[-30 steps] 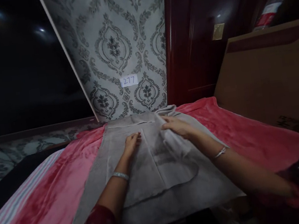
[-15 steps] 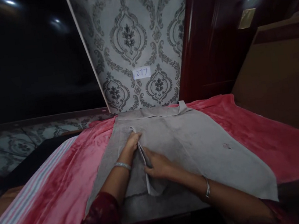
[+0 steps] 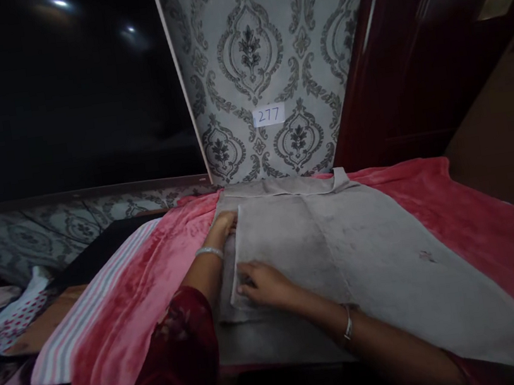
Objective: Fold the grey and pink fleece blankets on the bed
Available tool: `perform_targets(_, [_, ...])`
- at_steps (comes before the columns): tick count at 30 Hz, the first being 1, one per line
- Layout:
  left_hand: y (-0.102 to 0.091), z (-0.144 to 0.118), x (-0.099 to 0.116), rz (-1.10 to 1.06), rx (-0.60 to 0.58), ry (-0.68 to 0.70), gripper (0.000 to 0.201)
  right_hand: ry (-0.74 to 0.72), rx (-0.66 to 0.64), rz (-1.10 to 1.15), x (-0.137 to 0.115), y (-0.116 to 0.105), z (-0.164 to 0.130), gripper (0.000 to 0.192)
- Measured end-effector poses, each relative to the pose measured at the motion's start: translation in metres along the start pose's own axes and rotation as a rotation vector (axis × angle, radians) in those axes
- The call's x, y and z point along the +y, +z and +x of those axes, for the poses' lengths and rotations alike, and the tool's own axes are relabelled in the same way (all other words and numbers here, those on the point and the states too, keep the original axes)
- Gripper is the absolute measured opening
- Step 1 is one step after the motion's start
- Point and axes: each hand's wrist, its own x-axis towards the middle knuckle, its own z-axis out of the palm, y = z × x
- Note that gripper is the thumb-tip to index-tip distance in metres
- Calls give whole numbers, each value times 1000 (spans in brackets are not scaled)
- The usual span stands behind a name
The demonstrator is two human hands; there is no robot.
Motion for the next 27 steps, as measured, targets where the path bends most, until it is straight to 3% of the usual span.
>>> perform_targets(2, [-7,-1,-7,92,1,-33,32,-36,-3,45,13,9,-7,34])
perform_targets(4, [-10,-2,-13,175,15,-14,31,-49,100,109,31,6,-18,35])
perform_targets(7, [-6,-4,-17,296,38,78,48,-40,342,133,67,-21,-38,37])
perform_targets(10, [3,-8,-18,413,58,176,71,-8,621,-16,112,-50,-56,38])
perform_targets(12, [9,-12,-19,478,74,225,73,78,698,-85,141,-60,-65,45])
perform_targets(17, [6,-20,-25,585,170,288,70,330,567,74,178,-53,-68,61])
perform_targets(20, [-4,-20,-29,646,214,258,66,408,534,144,179,-46,-64,65])
perform_targets(27, [-17,-8,-27,714,161,223,62,485,471,204,169,-50,-59,75])
